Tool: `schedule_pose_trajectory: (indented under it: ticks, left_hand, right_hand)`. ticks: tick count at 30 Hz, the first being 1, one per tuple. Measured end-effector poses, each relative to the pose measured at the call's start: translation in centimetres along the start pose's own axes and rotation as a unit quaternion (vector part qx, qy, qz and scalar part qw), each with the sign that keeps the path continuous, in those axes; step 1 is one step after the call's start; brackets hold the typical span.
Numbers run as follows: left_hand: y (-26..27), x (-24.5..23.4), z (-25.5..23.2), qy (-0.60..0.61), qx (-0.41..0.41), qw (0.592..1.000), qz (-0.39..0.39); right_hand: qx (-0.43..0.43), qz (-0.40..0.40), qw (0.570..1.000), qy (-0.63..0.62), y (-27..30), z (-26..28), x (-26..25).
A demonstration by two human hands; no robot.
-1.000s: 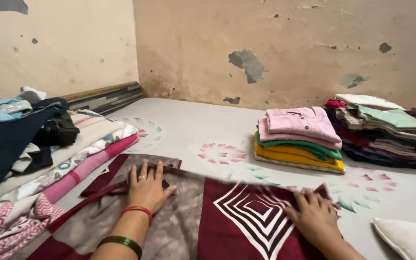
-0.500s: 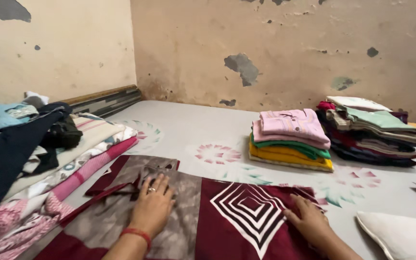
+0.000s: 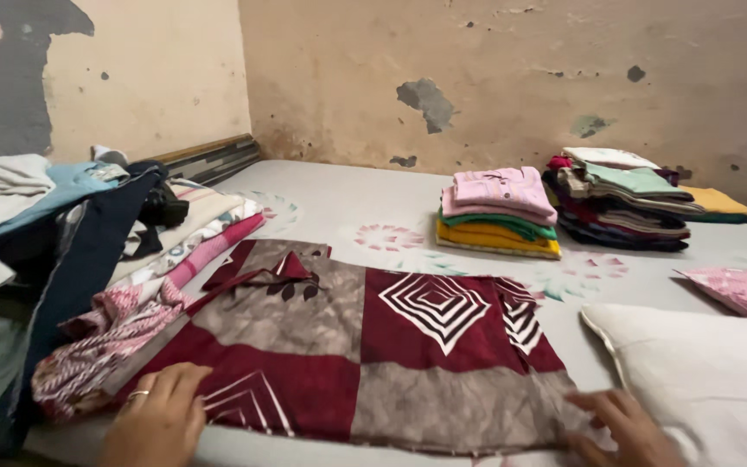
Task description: The person removes a pillow from a pink floral pillowcase and places the case aside. They then unfold a maroon and grey patterned pillowcase, insert the pillow, and fold the case neatly around the pillow. The folded pillow is placed on the bed.
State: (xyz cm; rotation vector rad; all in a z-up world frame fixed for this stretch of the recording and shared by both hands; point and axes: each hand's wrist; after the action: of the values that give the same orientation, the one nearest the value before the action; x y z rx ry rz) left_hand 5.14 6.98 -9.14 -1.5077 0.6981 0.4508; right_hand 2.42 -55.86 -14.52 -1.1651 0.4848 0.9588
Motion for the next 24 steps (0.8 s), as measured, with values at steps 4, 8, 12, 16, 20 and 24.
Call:
schedule_pose_trajectory:
  ticks: [4,8,12,16,20,24]
  left_hand:
    - [2.4,0.1,1.9,0.039,0.006,0.998,0.046]
    - [2.6,-2.3,0.3,0.053,0.025,0.998,0.009]
    - [2.2,-3.9,-2.1,-0.059,-0.02,0.995,0.076]
    - [1.2,-3.2,-2.4,-0.125,0.026,0.988,0.088]
    - [0.7,-2.0,-2.2,-0.085,0.025,0.994,0.071]
    - [-0.5,-1.4,-1.5,0.114,-0.135,0.984,0.031]
  right_hand:
    - [-0.177,-0.017,0.984,-0.011,1.4,-2.4,-0.6]
    - [-0.098,-0.01,0.987,0.128,2.3,1.5,-2.7]
    - [-0.029,0.017,0.985,0.17,3.1,6.8,-4.7]
    - [-0.047,-0.011,0.991,0.125,3.2,9.0,-6.3]
    - [0.019,0.007,0.991,0.134,2.9,9.9,-6.4]
    - [0.143,-0.048,0.987,-0.063,2.1,9.3,-6.0]
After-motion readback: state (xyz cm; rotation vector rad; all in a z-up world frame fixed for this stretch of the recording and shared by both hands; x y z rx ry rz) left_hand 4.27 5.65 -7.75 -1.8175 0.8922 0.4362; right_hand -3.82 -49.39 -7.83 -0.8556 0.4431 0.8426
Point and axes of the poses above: each hand's wrist, its own y-axis away from the middle knuckle, its own x-axis out of the palm, z = x × y, and after that the axes turned 6 degrees about -z, right-handed
